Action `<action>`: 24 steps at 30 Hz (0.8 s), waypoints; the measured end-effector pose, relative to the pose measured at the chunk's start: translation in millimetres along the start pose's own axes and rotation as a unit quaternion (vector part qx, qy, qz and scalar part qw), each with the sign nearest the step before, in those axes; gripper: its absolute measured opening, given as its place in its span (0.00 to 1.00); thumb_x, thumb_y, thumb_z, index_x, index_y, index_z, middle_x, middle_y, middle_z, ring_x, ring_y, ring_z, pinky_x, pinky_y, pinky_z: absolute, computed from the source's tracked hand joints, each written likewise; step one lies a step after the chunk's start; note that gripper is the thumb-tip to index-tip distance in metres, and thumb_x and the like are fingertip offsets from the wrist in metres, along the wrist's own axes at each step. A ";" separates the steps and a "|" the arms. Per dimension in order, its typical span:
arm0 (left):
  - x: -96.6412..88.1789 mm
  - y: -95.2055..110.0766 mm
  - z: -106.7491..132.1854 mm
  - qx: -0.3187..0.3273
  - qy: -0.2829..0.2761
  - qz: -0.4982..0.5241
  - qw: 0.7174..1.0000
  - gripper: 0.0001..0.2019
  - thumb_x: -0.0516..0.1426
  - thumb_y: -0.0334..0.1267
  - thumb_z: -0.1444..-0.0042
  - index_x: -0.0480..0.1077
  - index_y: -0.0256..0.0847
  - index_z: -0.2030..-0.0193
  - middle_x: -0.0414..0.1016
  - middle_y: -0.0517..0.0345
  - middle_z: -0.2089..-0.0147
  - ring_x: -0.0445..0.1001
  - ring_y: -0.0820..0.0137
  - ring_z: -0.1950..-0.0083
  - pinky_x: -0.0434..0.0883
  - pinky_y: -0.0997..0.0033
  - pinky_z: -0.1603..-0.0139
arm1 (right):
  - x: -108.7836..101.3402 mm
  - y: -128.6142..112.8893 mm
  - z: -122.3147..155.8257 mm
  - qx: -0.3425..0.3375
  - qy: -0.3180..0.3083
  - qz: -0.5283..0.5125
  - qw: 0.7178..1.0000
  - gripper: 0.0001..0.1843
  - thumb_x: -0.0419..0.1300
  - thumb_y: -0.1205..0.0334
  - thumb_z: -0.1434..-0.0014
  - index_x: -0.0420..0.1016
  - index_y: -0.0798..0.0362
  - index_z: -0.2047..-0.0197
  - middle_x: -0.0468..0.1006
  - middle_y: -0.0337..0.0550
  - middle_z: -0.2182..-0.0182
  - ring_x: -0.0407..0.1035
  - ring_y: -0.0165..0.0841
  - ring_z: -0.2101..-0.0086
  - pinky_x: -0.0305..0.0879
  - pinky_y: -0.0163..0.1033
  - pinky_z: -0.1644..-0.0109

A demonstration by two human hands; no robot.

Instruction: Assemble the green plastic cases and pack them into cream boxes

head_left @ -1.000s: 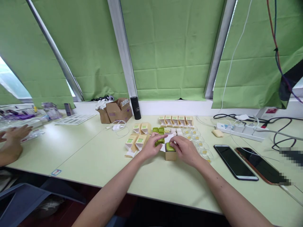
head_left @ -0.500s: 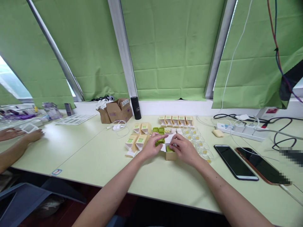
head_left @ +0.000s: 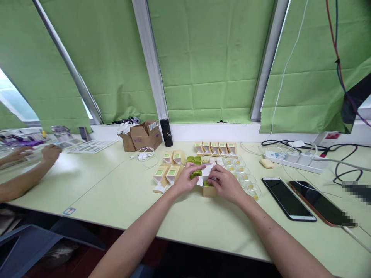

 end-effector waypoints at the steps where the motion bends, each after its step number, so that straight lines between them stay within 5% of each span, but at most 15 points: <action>1: 0.0 0.2 0.1 -0.002 0.000 0.003 1.000 0.30 0.59 0.27 0.44 0.77 0.46 0.35 0.68 0.49 0.50 0.69 0.57 0.41 0.68 0.53 0.33 | 0.0 0.1 -0.1 0.002 -0.001 -0.001 1.000 0.10 0.60 0.70 0.34 0.78 0.49 0.65 0.75 0.43 0.59 0.71 0.35 0.64 0.66 0.41 0.62; 9: -0.1 -3.6 -0.8 -0.002 -0.003 0.036 0.999 0.28 0.59 0.28 0.44 0.78 0.47 0.36 0.68 0.50 0.50 0.68 0.57 0.41 0.64 0.52 0.31 | -8.8 3.0 -2.7 0.018 0.039 -0.041 0.998 0.11 0.54 0.71 0.34 0.77 0.49 0.62 0.76 0.44 0.62 0.71 0.37 0.63 0.66 0.42 0.60; 18: -1.9 -5.8 -1.6 -0.028 0.001 0.072 0.997 0.27 0.56 0.30 0.43 0.79 0.49 0.37 0.68 0.51 0.50 0.69 0.60 0.42 0.63 0.52 0.30 | -20.0 31.8 -3.4 0.125 0.153 -0.111 0.974 0.10 0.55 0.65 0.40 0.78 0.50 0.60 0.81 0.44 0.62 0.72 0.38 0.64 0.68 0.44 0.57; 24: 0.5 -9.4 -2.6 -0.034 0.016 0.067 0.997 0.27 0.57 0.27 0.44 0.80 0.49 0.39 0.68 0.51 0.51 0.69 0.60 0.42 0.66 0.53 0.31 | -15.7 49.4 -0.9 0.179 0.171 -0.157 0.956 0.13 0.56 0.64 0.45 0.79 0.50 0.59 0.78 0.43 0.65 0.71 0.37 0.68 0.66 0.41 0.63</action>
Point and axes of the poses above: each hand's wrist, its own z-axis away from the middle knuckle, its own x-axis out of the palm, y = z × x, the point moved 6 cm from there along -z, towards the middle knuckle
